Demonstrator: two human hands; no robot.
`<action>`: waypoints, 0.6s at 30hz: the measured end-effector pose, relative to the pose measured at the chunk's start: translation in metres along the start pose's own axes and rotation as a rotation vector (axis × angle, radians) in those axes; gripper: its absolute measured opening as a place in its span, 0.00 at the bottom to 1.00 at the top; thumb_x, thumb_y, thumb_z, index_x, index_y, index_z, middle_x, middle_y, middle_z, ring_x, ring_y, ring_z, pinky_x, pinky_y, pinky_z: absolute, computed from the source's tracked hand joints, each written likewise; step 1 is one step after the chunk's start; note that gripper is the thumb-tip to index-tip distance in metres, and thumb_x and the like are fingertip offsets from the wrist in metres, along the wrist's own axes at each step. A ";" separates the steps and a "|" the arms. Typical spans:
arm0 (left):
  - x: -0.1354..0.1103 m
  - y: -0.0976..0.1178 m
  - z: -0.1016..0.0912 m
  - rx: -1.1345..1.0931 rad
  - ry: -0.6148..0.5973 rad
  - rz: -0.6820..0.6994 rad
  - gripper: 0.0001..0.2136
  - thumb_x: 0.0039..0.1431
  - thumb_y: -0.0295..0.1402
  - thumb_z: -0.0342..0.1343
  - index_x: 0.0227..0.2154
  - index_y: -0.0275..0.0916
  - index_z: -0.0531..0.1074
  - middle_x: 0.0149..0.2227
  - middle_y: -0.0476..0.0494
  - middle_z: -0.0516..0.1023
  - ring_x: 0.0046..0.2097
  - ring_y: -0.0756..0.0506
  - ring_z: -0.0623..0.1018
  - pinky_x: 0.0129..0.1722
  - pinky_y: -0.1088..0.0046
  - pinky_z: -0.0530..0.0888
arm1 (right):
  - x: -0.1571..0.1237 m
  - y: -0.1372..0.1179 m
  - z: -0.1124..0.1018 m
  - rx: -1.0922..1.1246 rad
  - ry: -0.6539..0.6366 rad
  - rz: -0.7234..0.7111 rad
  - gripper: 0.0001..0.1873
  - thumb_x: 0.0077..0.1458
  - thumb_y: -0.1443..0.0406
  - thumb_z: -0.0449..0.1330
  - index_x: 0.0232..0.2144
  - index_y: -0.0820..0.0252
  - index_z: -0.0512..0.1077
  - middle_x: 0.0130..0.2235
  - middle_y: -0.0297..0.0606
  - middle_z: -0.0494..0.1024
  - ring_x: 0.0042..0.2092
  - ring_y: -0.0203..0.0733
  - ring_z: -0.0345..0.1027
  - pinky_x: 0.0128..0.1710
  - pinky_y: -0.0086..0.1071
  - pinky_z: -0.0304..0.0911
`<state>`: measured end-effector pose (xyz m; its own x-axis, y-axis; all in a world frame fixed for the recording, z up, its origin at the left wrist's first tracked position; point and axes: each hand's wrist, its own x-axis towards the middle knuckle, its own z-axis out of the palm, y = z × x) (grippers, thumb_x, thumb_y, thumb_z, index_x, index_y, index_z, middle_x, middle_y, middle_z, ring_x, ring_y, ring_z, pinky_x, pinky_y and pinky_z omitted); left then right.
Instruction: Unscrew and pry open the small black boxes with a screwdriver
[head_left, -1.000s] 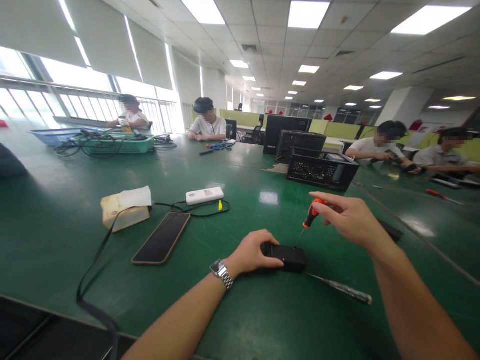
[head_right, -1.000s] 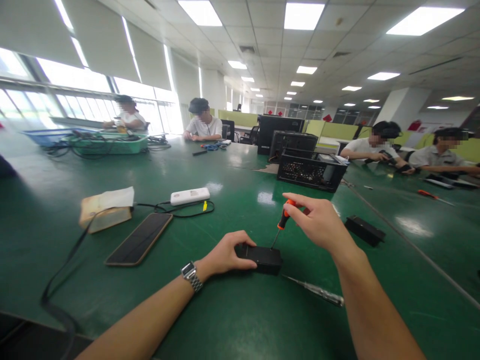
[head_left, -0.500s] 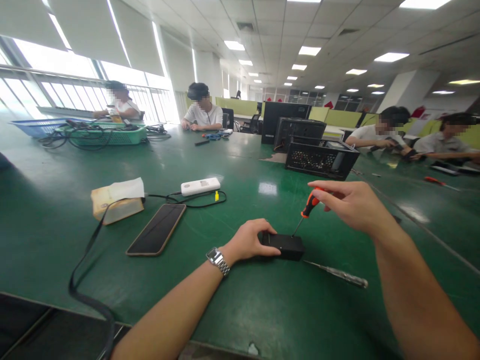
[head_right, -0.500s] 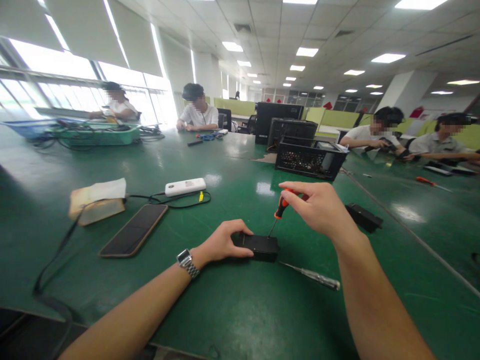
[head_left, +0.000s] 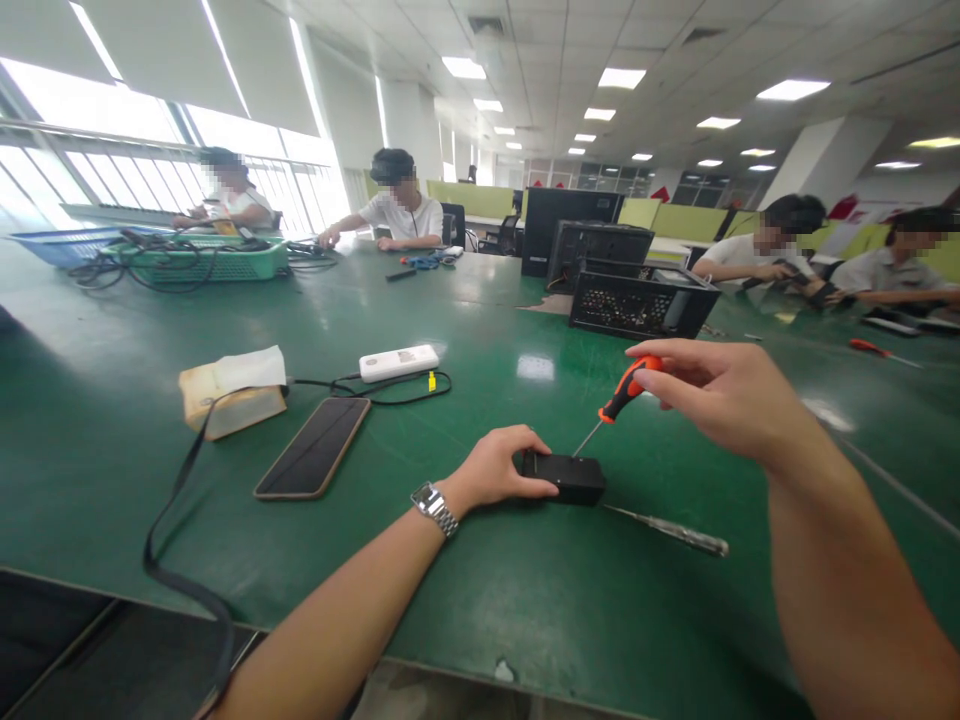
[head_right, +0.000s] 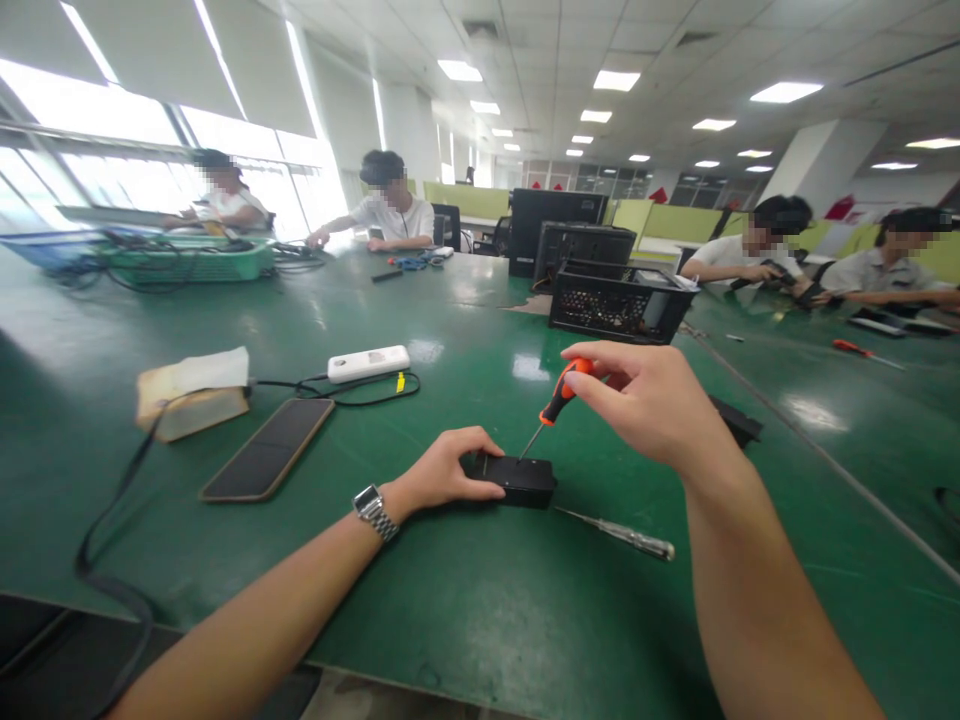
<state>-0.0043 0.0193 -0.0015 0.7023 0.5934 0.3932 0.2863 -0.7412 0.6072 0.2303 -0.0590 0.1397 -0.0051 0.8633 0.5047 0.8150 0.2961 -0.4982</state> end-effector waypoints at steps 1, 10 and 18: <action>0.000 0.000 0.000 0.001 0.000 -0.003 0.18 0.46 0.44 0.67 0.37 0.38 0.75 0.36 0.46 0.76 0.38 0.45 0.75 0.39 0.73 0.69 | -0.001 -0.003 0.000 0.016 -0.014 -0.006 0.18 0.51 0.56 0.61 0.40 0.58 0.79 0.30 0.35 0.81 0.25 0.38 0.72 0.26 0.31 0.66; -0.002 0.003 -0.001 0.019 0.007 -0.018 0.19 0.45 0.44 0.67 0.37 0.37 0.75 0.36 0.46 0.76 0.37 0.45 0.74 0.37 0.73 0.69 | -0.003 -0.007 0.011 -0.013 -0.115 -0.029 0.16 0.52 0.58 0.61 0.40 0.58 0.79 0.32 0.34 0.82 0.29 0.38 0.74 0.27 0.28 0.66; -0.002 0.000 0.001 0.008 0.012 -0.017 0.21 0.45 0.46 0.67 0.38 0.38 0.75 0.35 0.46 0.76 0.36 0.45 0.74 0.37 0.73 0.69 | -0.005 -0.015 0.011 -0.059 -0.165 -0.036 0.16 0.54 0.58 0.59 0.42 0.58 0.78 0.31 0.33 0.82 0.27 0.36 0.71 0.26 0.28 0.64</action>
<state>-0.0049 0.0180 -0.0029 0.6895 0.6093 0.3915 0.3030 -0.7337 0.6082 0.2113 -0.0628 0.1369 -0.1256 0.9093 0.3966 0.8453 0.3074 -0.4370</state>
